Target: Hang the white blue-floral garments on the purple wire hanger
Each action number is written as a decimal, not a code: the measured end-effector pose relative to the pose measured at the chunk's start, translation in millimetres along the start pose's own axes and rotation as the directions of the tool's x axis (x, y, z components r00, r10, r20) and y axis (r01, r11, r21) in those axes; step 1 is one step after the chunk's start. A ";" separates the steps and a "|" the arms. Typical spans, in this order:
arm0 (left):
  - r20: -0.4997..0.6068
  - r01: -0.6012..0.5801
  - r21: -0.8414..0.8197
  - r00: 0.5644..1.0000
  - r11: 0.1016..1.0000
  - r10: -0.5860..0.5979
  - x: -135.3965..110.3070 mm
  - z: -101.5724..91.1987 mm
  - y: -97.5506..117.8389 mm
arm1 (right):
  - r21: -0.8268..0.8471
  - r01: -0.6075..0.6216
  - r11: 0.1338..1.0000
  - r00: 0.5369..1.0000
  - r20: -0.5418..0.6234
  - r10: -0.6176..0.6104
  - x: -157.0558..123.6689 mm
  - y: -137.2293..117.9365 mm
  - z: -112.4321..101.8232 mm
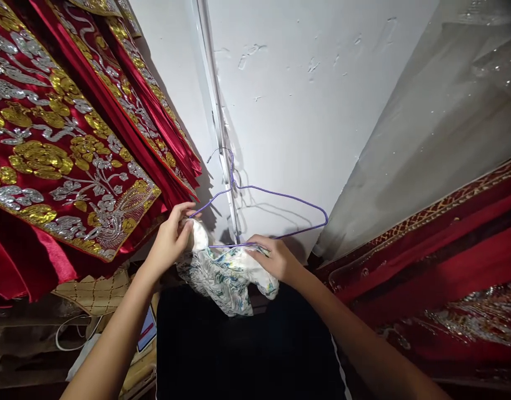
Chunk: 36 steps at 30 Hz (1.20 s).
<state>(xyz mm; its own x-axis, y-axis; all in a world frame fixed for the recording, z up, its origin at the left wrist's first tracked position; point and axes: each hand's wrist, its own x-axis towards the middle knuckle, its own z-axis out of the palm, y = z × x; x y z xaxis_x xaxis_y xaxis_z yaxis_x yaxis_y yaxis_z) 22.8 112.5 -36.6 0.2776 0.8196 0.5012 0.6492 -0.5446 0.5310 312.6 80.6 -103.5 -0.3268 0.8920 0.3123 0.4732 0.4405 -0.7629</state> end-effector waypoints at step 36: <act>-0.121 0.094 0.194 0.990 0.976 -0.071 24.8 2.2 4.6 | 0.262 -0.276 0.925 0.849 -0.384 0.362 -30.5 21.7 -77.4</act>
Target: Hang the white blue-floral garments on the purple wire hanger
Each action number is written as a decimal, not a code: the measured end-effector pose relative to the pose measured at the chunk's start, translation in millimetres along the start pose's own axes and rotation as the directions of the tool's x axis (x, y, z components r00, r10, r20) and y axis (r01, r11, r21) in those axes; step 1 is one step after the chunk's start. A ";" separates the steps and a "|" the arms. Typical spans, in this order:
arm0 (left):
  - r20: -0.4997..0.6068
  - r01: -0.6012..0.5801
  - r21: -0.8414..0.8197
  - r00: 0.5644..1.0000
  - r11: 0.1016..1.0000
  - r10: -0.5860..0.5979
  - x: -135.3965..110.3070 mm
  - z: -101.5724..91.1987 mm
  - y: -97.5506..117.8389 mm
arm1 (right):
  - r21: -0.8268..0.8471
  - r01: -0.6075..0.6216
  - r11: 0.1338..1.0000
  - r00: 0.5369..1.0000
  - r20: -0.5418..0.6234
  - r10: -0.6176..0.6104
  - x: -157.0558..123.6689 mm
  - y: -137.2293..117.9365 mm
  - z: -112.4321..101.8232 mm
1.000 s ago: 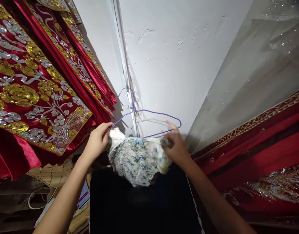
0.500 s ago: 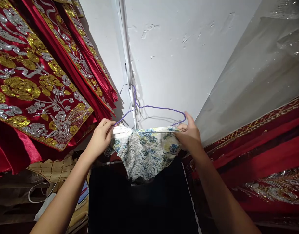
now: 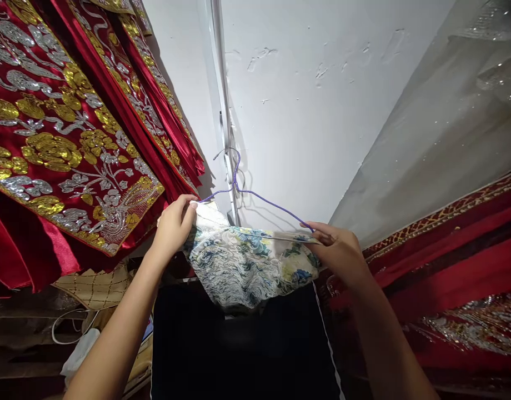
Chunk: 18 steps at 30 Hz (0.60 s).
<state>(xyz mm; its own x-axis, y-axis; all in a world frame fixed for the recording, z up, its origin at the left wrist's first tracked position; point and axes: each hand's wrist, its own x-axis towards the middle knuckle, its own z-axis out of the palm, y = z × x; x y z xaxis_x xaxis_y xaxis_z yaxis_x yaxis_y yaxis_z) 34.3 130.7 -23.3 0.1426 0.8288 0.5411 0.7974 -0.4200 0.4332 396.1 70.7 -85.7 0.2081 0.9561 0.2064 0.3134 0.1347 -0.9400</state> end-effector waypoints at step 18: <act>0.031 -0.123 -0.060 0.992 0.991 0.125 0.0 21.4 12.1 | 0.356 0.106 0.928 0.949 -0.315 0.012 -8.0 25.5 17.3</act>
<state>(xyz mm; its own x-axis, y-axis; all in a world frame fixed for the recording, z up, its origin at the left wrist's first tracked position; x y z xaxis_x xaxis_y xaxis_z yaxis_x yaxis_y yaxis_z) 56.5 133.5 -33.5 0.2590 0.7811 0.5682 0.7374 -0.5398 0.4060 386.4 71.0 -116.0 0.4930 0.8271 0.2698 -0.0172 0.3194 -0.9475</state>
